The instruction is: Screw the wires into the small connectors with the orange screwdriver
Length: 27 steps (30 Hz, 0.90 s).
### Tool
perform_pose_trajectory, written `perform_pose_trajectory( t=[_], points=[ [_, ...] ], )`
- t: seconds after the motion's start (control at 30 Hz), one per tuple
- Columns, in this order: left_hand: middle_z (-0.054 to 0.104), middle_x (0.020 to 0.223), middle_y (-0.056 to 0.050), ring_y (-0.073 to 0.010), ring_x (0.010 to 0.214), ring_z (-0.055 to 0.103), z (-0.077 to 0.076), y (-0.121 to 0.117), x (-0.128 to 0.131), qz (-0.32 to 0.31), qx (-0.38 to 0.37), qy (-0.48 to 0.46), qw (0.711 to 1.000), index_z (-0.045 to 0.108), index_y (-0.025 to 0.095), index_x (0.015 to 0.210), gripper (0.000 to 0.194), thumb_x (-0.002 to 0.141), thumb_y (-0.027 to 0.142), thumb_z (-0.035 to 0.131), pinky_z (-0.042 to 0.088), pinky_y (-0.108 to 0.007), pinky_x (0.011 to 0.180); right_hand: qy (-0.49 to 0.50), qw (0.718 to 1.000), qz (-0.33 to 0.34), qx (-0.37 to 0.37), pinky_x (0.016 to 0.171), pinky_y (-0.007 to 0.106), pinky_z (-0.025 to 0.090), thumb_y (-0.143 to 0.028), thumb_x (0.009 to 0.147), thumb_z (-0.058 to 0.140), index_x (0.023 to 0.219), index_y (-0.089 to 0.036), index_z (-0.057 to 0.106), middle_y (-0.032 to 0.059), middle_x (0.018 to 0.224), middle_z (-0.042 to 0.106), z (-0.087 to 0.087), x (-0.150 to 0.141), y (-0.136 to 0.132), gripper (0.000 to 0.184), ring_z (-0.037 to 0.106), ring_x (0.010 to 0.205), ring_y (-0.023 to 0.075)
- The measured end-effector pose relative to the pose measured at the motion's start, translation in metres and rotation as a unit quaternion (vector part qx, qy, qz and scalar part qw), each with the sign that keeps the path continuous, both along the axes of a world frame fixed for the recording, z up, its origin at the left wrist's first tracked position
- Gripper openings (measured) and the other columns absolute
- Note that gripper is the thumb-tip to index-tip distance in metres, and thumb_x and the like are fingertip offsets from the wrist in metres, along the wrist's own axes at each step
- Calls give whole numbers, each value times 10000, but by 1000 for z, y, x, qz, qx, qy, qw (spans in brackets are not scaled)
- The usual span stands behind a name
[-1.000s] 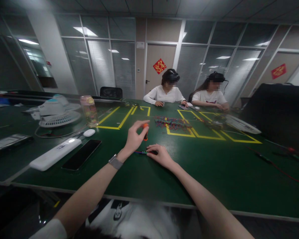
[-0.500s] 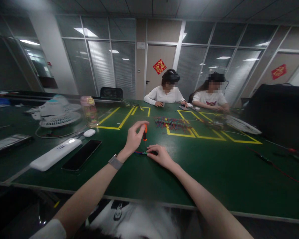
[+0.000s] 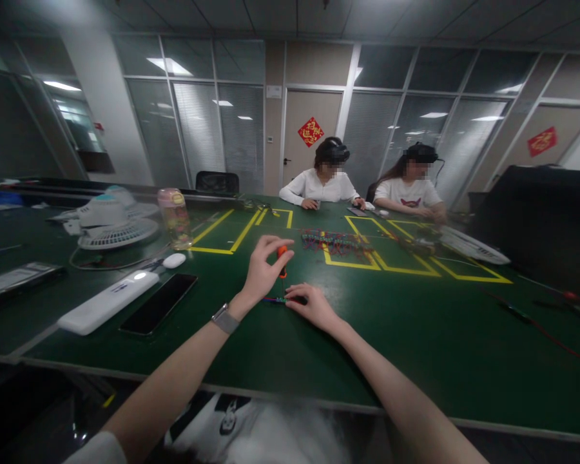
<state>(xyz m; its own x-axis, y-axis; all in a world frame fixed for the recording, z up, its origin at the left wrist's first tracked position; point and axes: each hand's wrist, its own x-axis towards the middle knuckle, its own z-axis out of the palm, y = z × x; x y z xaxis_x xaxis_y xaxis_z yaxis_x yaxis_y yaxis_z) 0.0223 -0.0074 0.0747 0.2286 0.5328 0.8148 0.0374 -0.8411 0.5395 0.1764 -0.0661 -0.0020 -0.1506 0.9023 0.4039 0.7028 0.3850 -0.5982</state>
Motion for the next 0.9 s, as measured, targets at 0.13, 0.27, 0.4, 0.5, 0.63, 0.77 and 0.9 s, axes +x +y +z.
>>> perform_pose_trajectory(
  t=[0.13, 0.27, 0.4, 0.5, 0.63, 0.77, 0.9],
  points=[
    [616, 1116, -55, -159, 1067, 554, -1, 0, 1, -71, -13, 12, 997, 601, 219, 1167, 308, 939, 193, 395, 421, -307, 958, -7, 1000, 4, 1, 924, 408, 478, -282, 793, 652, 911, -221, 735, 72, 1033, 713, 1, 0, -1, 157, 636, 1018, 236],
    [634, 965, -42, -164, 926, 583, 0, 0, 1, -33, -9, 12, 999, 642, 217, 1088, 236, 897, 230, 505, 456, -303, 871, -6, 1000, 1, 0, 919, 404, 481, -277, 789, 655, 909, -225, 736, 71, 1035, 712, 1, 0, -1, 154, 636, 1015, 234],
    [569, 920, -34, -153, 888, 560, 1, -1, 0, 6, -3, 18, 1000, 676, 221, 1024, 200, 863, 274, 571, 449, -279, 846, -6, 1000, -12, -3, 919, 405, 479, -265, 773, 668, 884, -218, 739, 75, 1032, 711, 1, 0, -1, 141, 640, 1005, 234],
    [577, 1037, -45, -147, 997, 554, 0, 0, 1, -31, -6, 24, 999, 625, 226, 1140, 279, 928, 233, 443, 427, -274, 911, -5, 1000, -15, -4, 916, 398, 482, -257, 766, 672, 872, -214, 738, 74, 1040, 709, 1, -1, -1, 132, 643, 1001, 230],
    [621, 1042, -42, -142, 993, 575, 0, -2, 1, -60, 1, 7, 998, 613, 208, 1143, 275, 931, 215, 440, 431, -270, 907, -5, 1000, -16, -4, 914, 399, 481, -251, 765, 671, 864, -208, 737, 77, 1035, 710, 1, -1, -1, 127, 644, 1000, 230],
    [587, 887, -28, -144, 857, 572, 1, -5, 1, -4, 14, 0, 1000, 690, 206, 970, 171, 848, 282, 599, 454, -261, 813, -2, 1000, -17, -5, 917, 403, 477, -254, 770, 664, 854, -217, 737, 70, 1027, 712, 1, -2, 0, 117, 647, 994, 229],
    [599, 1012, -44, -144, 970, 570, 1, -3, 1, -49, 5, 9, 999, 630, 220, 1131, 278, 931, 231, 439, 441, -273, 885, -2, 1000, -14, -3, 913, 401, 479, -264, 771, 666, 863, -212, 736, 75, 1028, 710, 1, -1, 0, 127, 644, 991, 228]
  ],
)
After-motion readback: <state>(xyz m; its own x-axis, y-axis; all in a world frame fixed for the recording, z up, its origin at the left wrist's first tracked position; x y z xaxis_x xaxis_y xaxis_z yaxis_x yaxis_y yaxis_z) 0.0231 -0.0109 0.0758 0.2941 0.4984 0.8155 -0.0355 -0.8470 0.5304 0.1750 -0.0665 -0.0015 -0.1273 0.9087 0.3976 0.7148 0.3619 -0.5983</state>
